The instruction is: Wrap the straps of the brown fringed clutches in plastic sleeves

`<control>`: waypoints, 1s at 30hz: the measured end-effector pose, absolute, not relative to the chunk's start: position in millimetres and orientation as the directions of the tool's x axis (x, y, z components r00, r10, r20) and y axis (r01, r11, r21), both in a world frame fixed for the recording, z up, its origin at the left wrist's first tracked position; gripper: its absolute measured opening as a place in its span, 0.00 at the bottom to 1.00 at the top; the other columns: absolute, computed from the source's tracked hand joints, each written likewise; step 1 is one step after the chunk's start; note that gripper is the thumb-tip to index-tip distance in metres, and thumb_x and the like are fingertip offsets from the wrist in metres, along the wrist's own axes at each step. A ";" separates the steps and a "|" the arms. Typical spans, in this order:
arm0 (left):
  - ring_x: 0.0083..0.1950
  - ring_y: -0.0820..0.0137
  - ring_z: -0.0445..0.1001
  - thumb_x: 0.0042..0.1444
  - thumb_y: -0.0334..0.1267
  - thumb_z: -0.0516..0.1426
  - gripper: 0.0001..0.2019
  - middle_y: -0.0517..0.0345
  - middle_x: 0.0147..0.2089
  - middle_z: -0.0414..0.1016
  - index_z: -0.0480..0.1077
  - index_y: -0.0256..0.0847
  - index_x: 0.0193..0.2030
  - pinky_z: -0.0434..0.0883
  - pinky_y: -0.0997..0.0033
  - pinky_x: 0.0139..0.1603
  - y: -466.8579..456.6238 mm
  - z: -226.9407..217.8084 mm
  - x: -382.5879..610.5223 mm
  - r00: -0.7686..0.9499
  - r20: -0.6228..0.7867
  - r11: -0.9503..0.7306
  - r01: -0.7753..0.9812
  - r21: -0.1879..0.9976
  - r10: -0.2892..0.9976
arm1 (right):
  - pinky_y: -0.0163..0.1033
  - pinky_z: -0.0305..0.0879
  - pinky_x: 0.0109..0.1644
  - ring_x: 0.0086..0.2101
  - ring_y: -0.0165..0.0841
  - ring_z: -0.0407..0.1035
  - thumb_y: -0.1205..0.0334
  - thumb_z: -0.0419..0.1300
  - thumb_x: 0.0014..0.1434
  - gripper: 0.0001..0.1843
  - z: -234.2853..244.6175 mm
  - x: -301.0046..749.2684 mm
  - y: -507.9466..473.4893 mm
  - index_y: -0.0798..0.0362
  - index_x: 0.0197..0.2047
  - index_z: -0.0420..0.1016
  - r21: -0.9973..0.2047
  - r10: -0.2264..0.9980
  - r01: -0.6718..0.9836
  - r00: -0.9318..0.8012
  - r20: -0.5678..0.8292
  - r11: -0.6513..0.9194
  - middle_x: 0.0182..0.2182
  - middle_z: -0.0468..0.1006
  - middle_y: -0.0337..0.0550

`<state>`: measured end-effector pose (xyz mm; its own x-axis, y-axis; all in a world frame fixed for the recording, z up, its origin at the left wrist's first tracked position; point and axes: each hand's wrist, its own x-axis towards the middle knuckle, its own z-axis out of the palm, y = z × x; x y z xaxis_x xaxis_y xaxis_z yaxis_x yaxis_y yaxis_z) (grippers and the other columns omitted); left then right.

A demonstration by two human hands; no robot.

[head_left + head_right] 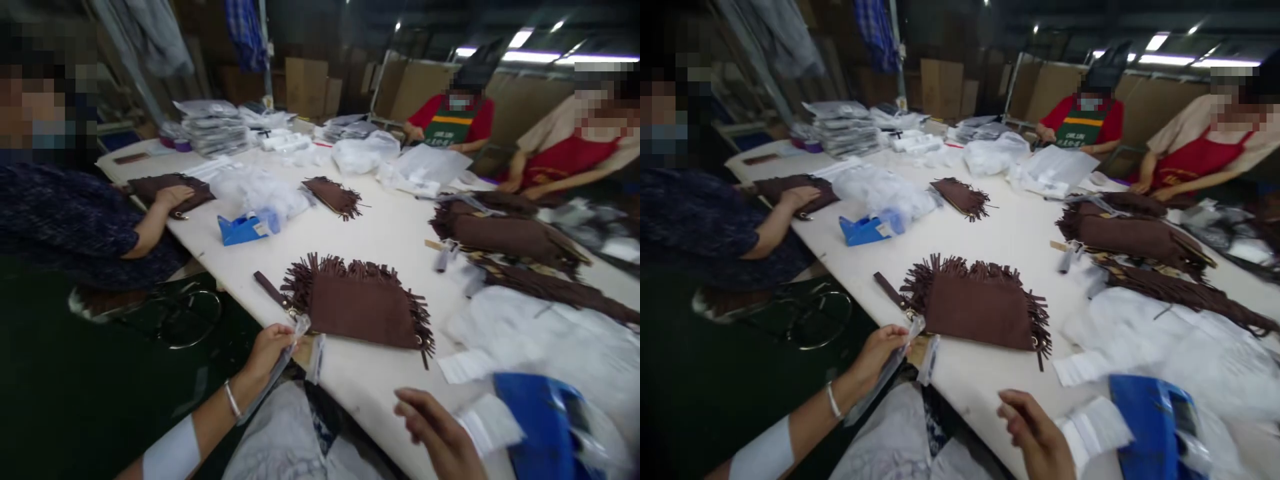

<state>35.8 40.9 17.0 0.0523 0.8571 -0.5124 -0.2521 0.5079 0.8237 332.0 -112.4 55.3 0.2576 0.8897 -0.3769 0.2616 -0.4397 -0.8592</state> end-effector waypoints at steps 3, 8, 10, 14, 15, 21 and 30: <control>0.26 0.72 0.71 0.39 0.34 0.64 0.11 0.56 0.26 0.75 0.69 0.35 0.31 0.65 0.76 0.28 38.0 14.4 34.7 0.069 -0.495 0.494 -0.258 0.830 0.866 | 0.34 0.65 0.31 0.28 0.33 0.68 0.51 0.58 0.55 0.14 63.3 256.8 -45.2 0.49 0.40 0.77 -0.937 0.962 0.223 0.005 -0.274 -0.268 0.31 0.79 0.42; 0.25 0.70 0.71 0.43 0.37 0.64 0.11 0.55 0.26 0.74 0.70 0.35 0.33 0.65 0.74 0.27 39.5 8.9 28.9 0.117 -0.485 0.499 -0.255 0.829 0.866 | 0.32 0.63 0.34 0.28 0.30 0.68 0.63 0.54 0.56 0.11 55.2 195.2 25.4 0.51 0.36 0.78 -0.953 0.957 0.298 -0.259 -0.135 -0.054 0.28 0.77 0.38; 0.27 0.69 0.72 0.44 0.38 0.65 0.12 0.54 0.27 0.75 0.70 0.35 0.34 0.65 0.74 0.28 41.4 6.9 27.5 0.124 -0.469 0.484 -0.276 0.830 0.875 | 0.32 0.63 0.35 0.30 0.31 0.71 0.66 0.54 0.55 0.12 47.9 187.1 37.0 0.50 0.37 0.79 -0.930 0.949 0.367 -0.282 -0.144 -0.032 0.28 0.78 0.37; 0.28 0.68 0.73 0.44 0.39 0.65 0.12 0.52 0.28 0.76 0.70 0.35 0.32 0.65 0.74 0.29 43.3 2.3 26.5 0.118 -0.444 0.458 -0.301 0.837 0.888 | 0.32 0.63 0.36 0.31 0.32 0.74 0.70 0.53 0.54 0.15 37.4 179.7 45.2 0.48 0.37 0.79 -0.889 0.945 0.459 -0.287 -0.159 -0.010 0.28 0.80 0.36; 0.28 0.68 0.73 0.44 0.39 0.65 0.12 0.52 0.28 0.76 0.70 0.35 0.32 0.65 0.74 0.29 43.3 1.0 26.5 0.117 -0.435 0.449 -0.301 0.841 0.893 | 0.31 0.63 0.36 0.30 0.32 0.74 0.69 0.53 0.54 0.14 36.6 178.2 46.1 0.48 0.37 0.79 -0.880 0.946 0.475 -0.280 -0.163 -0.012 0.28 0.80 0.36; 0.31 0.68 0.74 0.42 0.37 0.66 0.12 0.53 0.30 0.78 0.71 0.35 0.32 0.67 0.74 0.33 42.8 -9.2 27.7 0.111 -0.383 0.398 -0.307 0.864 0.917 | 0.30 0.60 0.31 0.27 0.32 0.73 0.63 0.57 0.57 0.09 44.3 169.8 51.1 0.47 0.37 0.79 -0.752 0.960 0.659 -0.199 -0.195 -0.016 0.24 0.79 0.37; 0.32 0.69 0.75 0.44 0.31 0.60 0.07 0.53 0.31 0.78 0.71 0.35 0.33 0.67 0.75 0.34 42.3 -7.7 26.1 0.100 -0.372 0.385 -0.271 0.882 0.923 | 0.29 0.59 0.31 0.27 0.31 0.74 0.68 0.58 0.53 0.12 52.9 162.8 53.9 0.45 0.37 0.79 -0.555 0.949 0.831 -0.191 -0.250 0.022 0.23 0.79 0.37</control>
<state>26.1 42.3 -7.7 0.1001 0.9228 -0.3720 -0.2712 0.3850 0.8822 162.8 53.9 52.9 -0.1915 0.9492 -0.2497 0.8315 0.0217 -0.5551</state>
